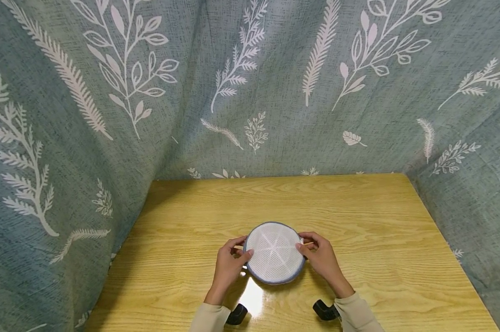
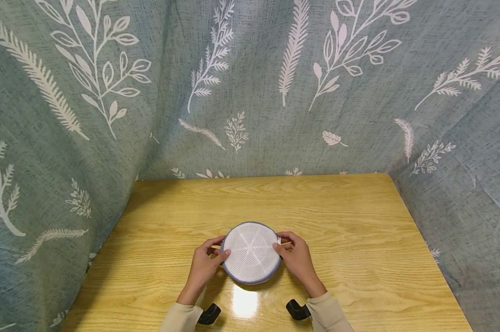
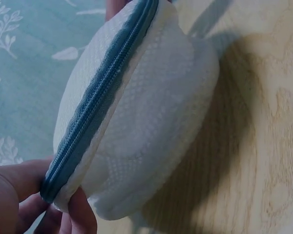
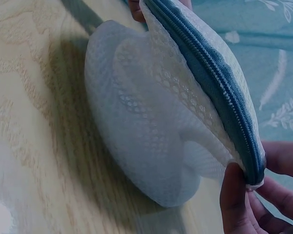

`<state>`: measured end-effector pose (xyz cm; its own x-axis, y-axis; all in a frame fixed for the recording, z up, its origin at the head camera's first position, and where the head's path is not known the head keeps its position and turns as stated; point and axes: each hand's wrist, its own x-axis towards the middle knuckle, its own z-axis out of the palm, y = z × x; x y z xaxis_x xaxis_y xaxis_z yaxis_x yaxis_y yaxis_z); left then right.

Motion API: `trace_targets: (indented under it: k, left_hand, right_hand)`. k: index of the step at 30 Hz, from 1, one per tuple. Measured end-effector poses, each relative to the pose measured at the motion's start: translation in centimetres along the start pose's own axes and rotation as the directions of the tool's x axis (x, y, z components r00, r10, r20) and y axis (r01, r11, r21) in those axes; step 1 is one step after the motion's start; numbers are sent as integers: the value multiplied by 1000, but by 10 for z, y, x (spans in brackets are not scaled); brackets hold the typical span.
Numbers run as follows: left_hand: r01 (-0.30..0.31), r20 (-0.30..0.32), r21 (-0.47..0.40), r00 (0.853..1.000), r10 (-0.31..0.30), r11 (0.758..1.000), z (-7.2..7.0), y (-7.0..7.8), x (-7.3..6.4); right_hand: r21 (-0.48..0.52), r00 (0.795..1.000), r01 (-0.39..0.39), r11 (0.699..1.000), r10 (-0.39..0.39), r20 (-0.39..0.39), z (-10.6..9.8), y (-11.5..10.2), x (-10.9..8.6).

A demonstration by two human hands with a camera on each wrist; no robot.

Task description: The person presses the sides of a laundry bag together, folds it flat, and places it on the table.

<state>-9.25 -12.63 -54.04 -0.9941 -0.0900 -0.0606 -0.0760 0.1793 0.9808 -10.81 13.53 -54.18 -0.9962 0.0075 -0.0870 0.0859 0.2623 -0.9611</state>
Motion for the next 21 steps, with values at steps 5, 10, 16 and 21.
trace_targets:
  k: [5,10,16,21]
  left_hand:
    - [5,-8,28,1000,-5,1000,2,-3,1]
    - [5,-6,43,1000,-5,999,4,-5,1]
    - [5,-15,77,1000,-4,997,7,-12,3]
    - [-8,-13,98,1000,9,995,8,-15,4]
  right_hand:
    - [9,1000,-9,1000,9,-5,1,1,0]
    - [-22,1000,-14,1000,14,-11,3,6,2]
    - [-51,1000,-19,999,18,-23,5,11,3]
    - [-70,999,-7,998,5,-31,6,14,3]
